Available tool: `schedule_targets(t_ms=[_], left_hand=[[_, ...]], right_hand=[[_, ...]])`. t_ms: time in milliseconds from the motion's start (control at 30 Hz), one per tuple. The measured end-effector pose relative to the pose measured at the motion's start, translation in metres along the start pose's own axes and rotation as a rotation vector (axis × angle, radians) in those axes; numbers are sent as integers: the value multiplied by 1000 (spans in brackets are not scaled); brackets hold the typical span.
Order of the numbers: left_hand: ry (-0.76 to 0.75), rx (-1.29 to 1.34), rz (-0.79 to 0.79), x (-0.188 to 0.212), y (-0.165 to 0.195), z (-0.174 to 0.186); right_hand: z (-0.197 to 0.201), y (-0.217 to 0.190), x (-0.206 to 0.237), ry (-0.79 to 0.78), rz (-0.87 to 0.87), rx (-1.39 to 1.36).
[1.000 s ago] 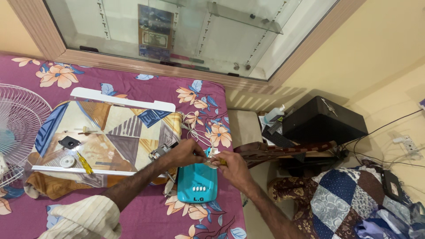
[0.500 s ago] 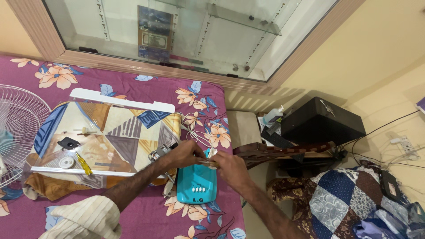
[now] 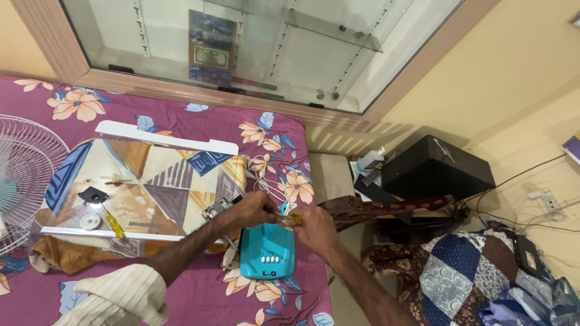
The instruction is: The person works on the internal components of a disassembled electric fan, using a screwdriver to adjust parts and wires on the motor and base. The fan cage and blades are visible nearby, but the person does not reassemble the fan in this clip.
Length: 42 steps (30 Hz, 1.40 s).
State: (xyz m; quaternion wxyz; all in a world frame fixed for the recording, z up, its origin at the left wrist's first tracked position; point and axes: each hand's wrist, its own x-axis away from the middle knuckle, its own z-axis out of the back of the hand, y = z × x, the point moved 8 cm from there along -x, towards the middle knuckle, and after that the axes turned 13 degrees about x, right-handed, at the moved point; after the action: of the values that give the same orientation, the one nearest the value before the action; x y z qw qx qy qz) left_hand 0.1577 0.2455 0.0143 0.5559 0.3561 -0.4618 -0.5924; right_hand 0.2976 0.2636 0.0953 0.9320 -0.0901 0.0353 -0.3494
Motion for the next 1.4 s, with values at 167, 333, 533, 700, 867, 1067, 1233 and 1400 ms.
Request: schedule_targets(t_ms=[167, 333, 533, 700, 867, 1067, 1233, 1400], left_hand=[[19, 12, -27, -6, -4, -1], [31, 39, -37, -7, -10, -1], [-12, 36, 42, -4, -14, -3], [-6, 33, 61, -4, -14, -3], [5, 64, 19, -7, -19, -5], [-7, 113, -7, -7, -20, -5], [-53, 170, 133, 1, -22, -4], [-48, 179, 127, 0, -15, -2]], right_hand=[[-7, -9, 4, 42, 115, 156], [-12, -11, 9, 43, 187, 126], [-13, -7, 12, 81, 229, 81], [-10, -6, 9, 83, 234, 90], [-13, -11, 8, -10, 182, 139], [-15, -16, 6, 0, 217, 131], [-12, -5, 5, -50, 95, -58], [-5, 1, 7, -166, -29, -126]])
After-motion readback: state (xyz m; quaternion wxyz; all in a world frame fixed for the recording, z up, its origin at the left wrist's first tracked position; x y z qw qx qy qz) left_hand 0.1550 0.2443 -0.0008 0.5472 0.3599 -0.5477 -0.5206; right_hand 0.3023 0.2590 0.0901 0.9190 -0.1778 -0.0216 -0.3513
